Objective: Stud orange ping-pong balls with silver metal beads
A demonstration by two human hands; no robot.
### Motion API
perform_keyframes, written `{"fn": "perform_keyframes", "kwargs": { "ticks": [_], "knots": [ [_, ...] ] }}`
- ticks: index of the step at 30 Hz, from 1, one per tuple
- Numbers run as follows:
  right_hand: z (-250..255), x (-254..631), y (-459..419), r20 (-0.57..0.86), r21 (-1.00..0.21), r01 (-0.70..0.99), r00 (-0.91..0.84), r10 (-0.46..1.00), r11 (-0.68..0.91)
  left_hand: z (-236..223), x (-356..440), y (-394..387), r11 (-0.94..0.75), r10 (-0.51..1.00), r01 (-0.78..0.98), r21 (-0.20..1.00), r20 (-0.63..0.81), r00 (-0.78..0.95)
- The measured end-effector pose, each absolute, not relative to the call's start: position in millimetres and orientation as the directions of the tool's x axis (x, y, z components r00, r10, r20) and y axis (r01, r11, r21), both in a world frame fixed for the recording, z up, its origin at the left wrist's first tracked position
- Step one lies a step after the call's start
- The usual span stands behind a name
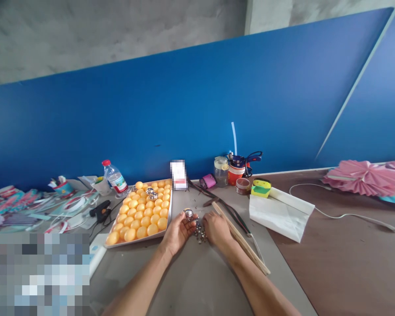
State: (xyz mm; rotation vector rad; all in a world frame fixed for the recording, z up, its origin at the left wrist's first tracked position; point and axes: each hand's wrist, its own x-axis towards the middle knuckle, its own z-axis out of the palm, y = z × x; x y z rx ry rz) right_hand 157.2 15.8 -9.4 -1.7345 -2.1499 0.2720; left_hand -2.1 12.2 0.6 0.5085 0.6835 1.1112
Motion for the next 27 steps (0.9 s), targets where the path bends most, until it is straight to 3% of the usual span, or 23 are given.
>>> {"fn": "perform_keyframes", "kwargs": {
  "ticks": [7,16,19,23,27],
  "knots": [
    [-1.4,157.5,10.1,0.109,-0.404,0.864,-0.279,0.954,0.300,-2.6,-1.2,14.2,0.373,0.927,-0.651,0.661,-0.251,0.277],
    [-12.6,157.5,17.3,0.138,-0.445,0.852,-0.237,0.962,0.274,-1.8,-2.0,12.6,0.368,0.928,-0.641,0.674,-0.226,0.295],
    [-14.0,157.5,19.1,0.188,-0.556,0.792,-0.176,0.966,0.253,-2.8,-2.3,13.8,0.360,0.932,-0.648,0.671,-0.234,0.275],
    [-17.3,155.9,23.0,0.229,-0.798,0.561,-0.056,0.972,0.220,-2.7,-2.3,15.5,0.374,0.927,-0.660,0.652,-0.272,0.257],
    [-18.3,152.0,25.3,0.140,-0.949,0.288,0.028,0.990,0.126,-3.4,-2.4,16.3,0.365,0.931,-0.670,0.647,-0.271,0.246]
  ]
}}
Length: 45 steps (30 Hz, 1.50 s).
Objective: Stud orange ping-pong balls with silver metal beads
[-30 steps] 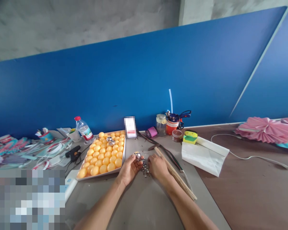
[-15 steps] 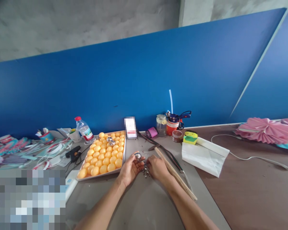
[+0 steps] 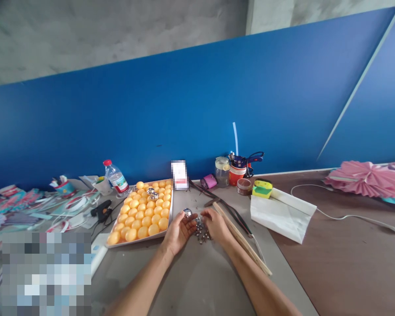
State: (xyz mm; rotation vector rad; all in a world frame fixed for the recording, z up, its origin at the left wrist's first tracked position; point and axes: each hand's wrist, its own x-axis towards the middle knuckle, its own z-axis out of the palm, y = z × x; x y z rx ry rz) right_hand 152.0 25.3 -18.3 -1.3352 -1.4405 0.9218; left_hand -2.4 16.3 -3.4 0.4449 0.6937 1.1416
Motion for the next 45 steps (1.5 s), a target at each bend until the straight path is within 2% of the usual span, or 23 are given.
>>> {"fn": "perform_keyframes", "kwargs": {
  "ticks": [2,5,13,16,23,35,39,45],
  "knots": [
    [-16.5,149.9,24.9,0.082,-0.984,0.160,0.039,0.996,0.075,-4.0,-2.4,16.4,0.367,0.930,-0.670,0.645,-0.265,0.254],
    [-12.3,147.3,23.0,0.070,-0.997,0.019,0.046,0.996,0.069,-4.2,-2.3,16.2,0.392,0.920,-0.658,0.643,-0.271,0.283],
    [-5.7,139.1,14.6,0.041,-0.968,-0.246,0.000,0.999,0.039,-1.3,-1.0,12.7,0.377,0.925,-0.647,0.663,-0.229,0.304],
    [-3.7,135.5,11.9,0.053,-0.962,-0.268,-0.001,0.999,0.051,0.4,0.6,10.8,0.366,0.927,-0.632,0.683,-0.209,0.311],
    [-2.9,131.8,9.3,0.045,-0.978,-0.203,0.044,0.998,0.053,1.7,3.3,8.6,0.342,0.934,-0.614,0.712,-0.186,0.304],
    [-6.3,134.6,8.3,0.068,-0.992,-0.107,0.035,0.997,0.071,-0.5,2.3,9.5,0.346,0.932,-0.632,0.693,-0.174,0.319],
    [-9.4,133.2,8.9,0.057,-0.982,-0.179,0.020,0.998,0.060,-1.6,1.6,10.3,0.342,0.932,-0.639,0.689,-0.160,0.325],
    [-0.8,132.9,8.6,-0.027,-0.915,-0.401,-0.061,0.998,-0.049,1.9,1.6,9.9,0.336,0.935,-0.644,0.687,-0.164,0.313]
  ]
}}
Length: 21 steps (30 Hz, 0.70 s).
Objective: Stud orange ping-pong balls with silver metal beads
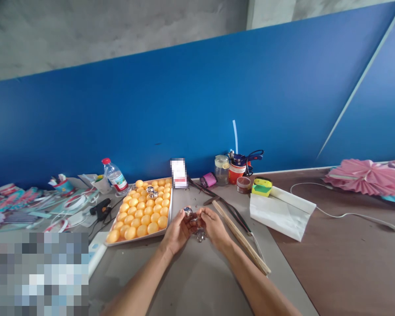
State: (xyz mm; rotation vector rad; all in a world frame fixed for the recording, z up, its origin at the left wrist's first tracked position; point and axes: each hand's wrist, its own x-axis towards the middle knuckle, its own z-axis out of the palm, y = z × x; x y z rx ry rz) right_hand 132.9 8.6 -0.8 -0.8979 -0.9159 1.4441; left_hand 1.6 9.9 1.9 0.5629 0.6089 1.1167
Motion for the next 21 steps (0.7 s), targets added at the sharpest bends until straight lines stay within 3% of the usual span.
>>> {"fn": "perform_keyframes", "kwargs": {
  "ticks": [7,14,21],
  "knots": [
    [2.3,136.7,6.5,-0.053,-0.855,-0.505,-0.147,0.988,-0.121,4.3,1.8,9.5,0.342,0.936,-0.663,0.666,-0.181,0.302],
    [-3.4,131.7,7.9,-0.023,-0.920,-0.390,-0.051,0.998,-0.042,2.3,2.6,10.3,0.347,0.936,-0.652,0.674,-0.199,0.292],
    [0.8,126.3,4.7,0.004,-0.975,-0.220,0.000,1.000,0.003,2.5,3.9,7.5,0.293,0.948,-0.645,0.706,-0.125,0.294]
  ]
}}
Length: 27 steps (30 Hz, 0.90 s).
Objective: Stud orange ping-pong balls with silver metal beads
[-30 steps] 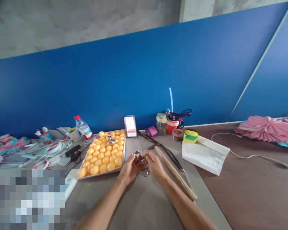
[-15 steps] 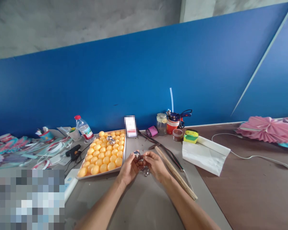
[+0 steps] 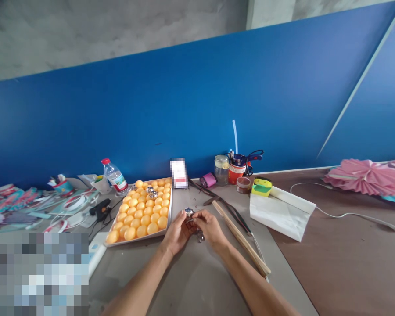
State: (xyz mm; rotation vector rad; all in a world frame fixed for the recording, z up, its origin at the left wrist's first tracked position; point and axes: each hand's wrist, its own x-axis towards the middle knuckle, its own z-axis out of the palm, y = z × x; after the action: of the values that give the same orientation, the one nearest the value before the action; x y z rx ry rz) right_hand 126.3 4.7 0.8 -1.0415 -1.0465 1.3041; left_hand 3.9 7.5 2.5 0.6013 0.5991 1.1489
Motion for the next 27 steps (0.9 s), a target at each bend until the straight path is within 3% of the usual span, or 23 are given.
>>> {"fn": "perform_keyframes", "kwargs": {
  "ticks": [17,27],
  "knots": [
    [-16.0,121.0,7.9,0.022,-0.997,-0.068,0.045,0.999,0.025,0.1,6.8,5.9,0.287,0.951,-0.635,0.717,-0.133,0.280],
    [-6.0,119.4,3.0,-0.014,-0.990,-0.140,0.014,1.000,-0.012,-0.9,8.8,5.3,0.217,0.968,-0.618,0.756,-0.086,0.235]
  ]
}}
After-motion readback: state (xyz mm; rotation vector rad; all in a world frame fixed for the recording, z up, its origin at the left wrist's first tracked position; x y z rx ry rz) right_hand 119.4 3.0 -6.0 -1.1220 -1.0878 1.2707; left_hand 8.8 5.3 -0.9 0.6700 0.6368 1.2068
